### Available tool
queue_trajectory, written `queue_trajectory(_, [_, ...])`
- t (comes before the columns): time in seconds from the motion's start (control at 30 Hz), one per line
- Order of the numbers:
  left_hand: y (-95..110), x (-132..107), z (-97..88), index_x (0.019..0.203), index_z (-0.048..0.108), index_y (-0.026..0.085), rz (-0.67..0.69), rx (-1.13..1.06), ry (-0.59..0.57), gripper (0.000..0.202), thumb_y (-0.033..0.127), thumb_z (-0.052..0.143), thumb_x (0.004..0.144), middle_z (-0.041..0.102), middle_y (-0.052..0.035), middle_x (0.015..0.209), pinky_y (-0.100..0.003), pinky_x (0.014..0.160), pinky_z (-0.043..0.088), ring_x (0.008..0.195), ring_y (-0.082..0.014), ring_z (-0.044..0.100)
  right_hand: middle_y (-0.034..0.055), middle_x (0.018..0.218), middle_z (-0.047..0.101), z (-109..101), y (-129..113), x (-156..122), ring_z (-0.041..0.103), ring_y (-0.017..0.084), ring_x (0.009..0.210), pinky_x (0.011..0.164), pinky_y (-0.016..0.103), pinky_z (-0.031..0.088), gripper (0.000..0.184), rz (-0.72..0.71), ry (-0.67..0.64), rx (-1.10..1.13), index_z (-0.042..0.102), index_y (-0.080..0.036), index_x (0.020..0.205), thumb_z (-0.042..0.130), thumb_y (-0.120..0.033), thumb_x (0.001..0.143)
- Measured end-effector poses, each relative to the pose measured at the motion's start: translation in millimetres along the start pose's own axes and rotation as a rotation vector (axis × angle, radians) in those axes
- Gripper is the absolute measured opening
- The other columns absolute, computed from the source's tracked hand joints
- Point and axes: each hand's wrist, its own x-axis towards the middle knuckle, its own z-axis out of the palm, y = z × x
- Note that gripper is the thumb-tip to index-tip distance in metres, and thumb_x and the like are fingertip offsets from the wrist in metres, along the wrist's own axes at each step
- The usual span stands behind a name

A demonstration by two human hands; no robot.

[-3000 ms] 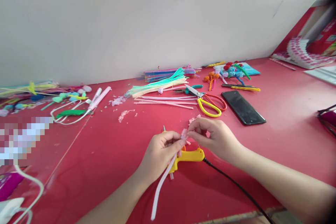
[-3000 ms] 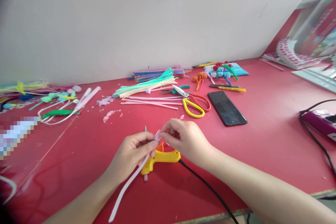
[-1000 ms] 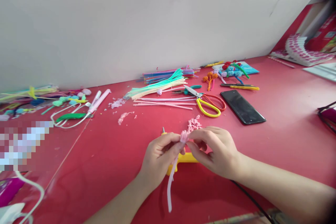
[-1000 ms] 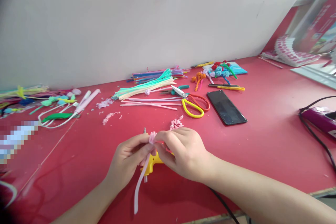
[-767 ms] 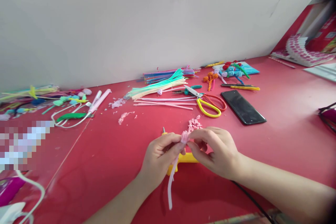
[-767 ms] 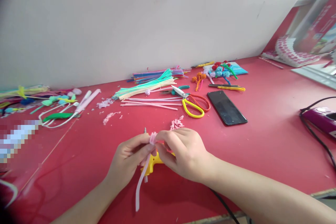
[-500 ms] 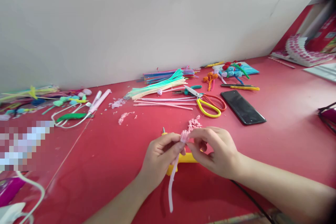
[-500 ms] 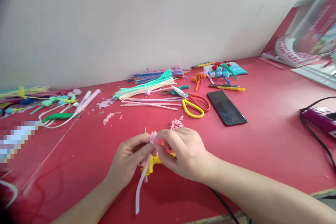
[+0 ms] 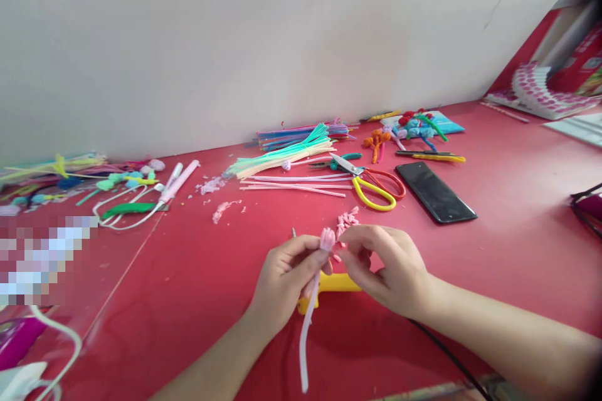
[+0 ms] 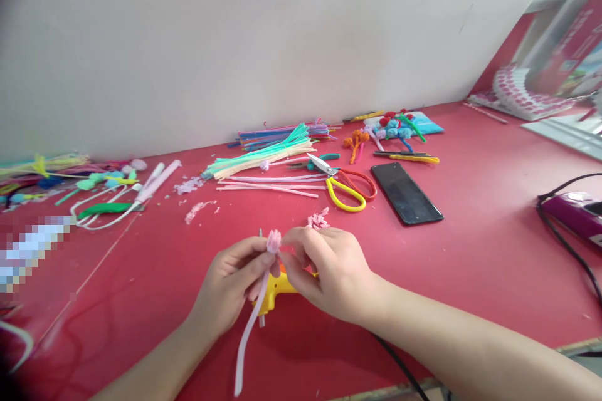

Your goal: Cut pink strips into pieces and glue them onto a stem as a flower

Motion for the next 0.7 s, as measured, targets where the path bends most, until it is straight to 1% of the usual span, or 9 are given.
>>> queue_trajectory(0.07, [1.4,2.4,-2.7,0.081,0.057,0.016,0.006,-0.02,0.047,0.017,0.031,0.053,0.078,0.057,0.0003,0.065,-0.015,0.033,0.023,0.035,-0.0007,0.031,-0.0038,0.06,0.051,0.3,0.1,0.5,0.045,0.007,0.051,0.051,0.021,0.036,0.011,0.02,-0.055,-0.022,0.048,-0.019,0.09,0.046,-0.017,0.079])
queue_trajectory(0.13, [3.6,5.6,-6.1,0.082,0.056,0.015,0.035,-0.034,0.088,0.017,0.031,0.052,0.079,0.058,-0.0004,0.069,-0.016,0.033,0.02,0.035,0.0,0.029,-0.0013,0.064,0.052,2.8,-0.3,1.3,0.046,0.01,0.056,0.054,0.023,0.036,0.01,0.012,-0.198,-0.106,0.05,-0.018,0.088,0.046,-0.021,0.08])
queue_trajectory(0.23, [5.4,10.7,-10.5,0.081,0.054,0.015,0.085,-0.061,0.133,0.018,0.032,0.049,0.081,0.056,-0.0003,0.07,-0.017,0.035,0.022,0.037,-0.0006,0.03,0.0037,0.074,0.054,9.9,-2.0,1.4,0.048,0.015,0.069,0.063,0.028,0.038,0.017,-0.027,-0.434,-0.249,0.054,-0.018,0.083,0.052,-0.033,0.076])
queue_trajectory(0.3, [5.0,13.5,-12.4,0.079,0.052,0.015,0.106,-0.081,0.156,0.019,0.033,0.047,0.081,0.052,0.0009,0.068,-0.017,0.036,0.023,0.039,-0.0012,0.032,0.0059,0.083,0.053,14.9,-4.0,0.2,0.047,0.019,0.077,0.069,0.031,0.039,0.021,-0.033,-0.523,-0.302,0.055,-0.017,0.085,0.055,-0.035,0.073])
queue_trajectory(0.33, [4.5,14.5,-13.1,0.079,0.052,0.015,0.116,-0.084,0.17,0.019,0.033,0.047,0.082,0.051,0.0015,0.066,-0.017,0.037,0.023,0.04,-0.0015,0.033,0.0065,0.086,0.052,17.1,-5.0,-0.8,0.047,0.02,0.08,0.072,0.033,0.039,0.022,-0.027,-0.547,-0.316,0.055,-0.017,0.087,0.056,-0.033,0.072])
queue_trajectory(0.43, [4.8,16.5,-15.3,0.078,0.051,0.016,0.147,-0.029,0.23,0.02,0.035,0.046,0.082,0.048,0.0028,0.063,-0.016,0.037,0.023,0.04,-0.002,0.033,0.0074,0.092,0.05,22.4,-7.5,-4.7,0.046,0.02,0.084,0.075,0.033,0.04,0.024,0.003,-0.592,-0.328,0.053,-0.017,0.096,0.052,-0.022,0.072])
queue_trajectory(0.57, [10.4,16.4,-19.9,0.076,0.052,0.016,0.223,0.132,0.327,0.019,0.034,0.051,0.079,0.047,0.0034,0.06,-0.017,0.039,0.028,0.04,-0.0031,0.034,0.0069,0.09,0.05,26.0,-7.5,-9.3,0.047,0.02,0.082,0.076,0.033,0.041,0.033,0.014,-0.626,-0.292,0.051,-0.016,0.097,0.048,-0.01,0.064])
queue_trajectory(0.63, [13.6,15.2,-22.4,0.077,0.053,0.016,0.293,0.196,0.396,0.017,0.033,0.051,0.079,0.049,0.003,0.06,-0.018,0.041,0.03,0.041,-0.0037,0.035,0.0071,0.092,0.05,24.2,-6.0,-8.7,0.048,0.019,0.082,0.074,0.031,0.042,0.038,0.05,-0.595,-0.236,0.049,-0.016,0.099,0.047,-0.008,0.063])
queue_trajectory(0.7, [15.6,13.7,-24.2,0.078,0.055,0.017,0.357,0.239,0.471,0.017,0.033,0.049,0.08,0.051,0.0022,0.062,-0.019,0.042,0.031,0.042,-0.0045,0.037,0.0076,0.096,0.048,19.3,-3.6,-5.3,0.049,0.018,0.081,0.071,0.029,0.043,0.041,0.122,-0.498,-0.174,0.046,-0.017,0.103,0.047,-0.008,0.063])
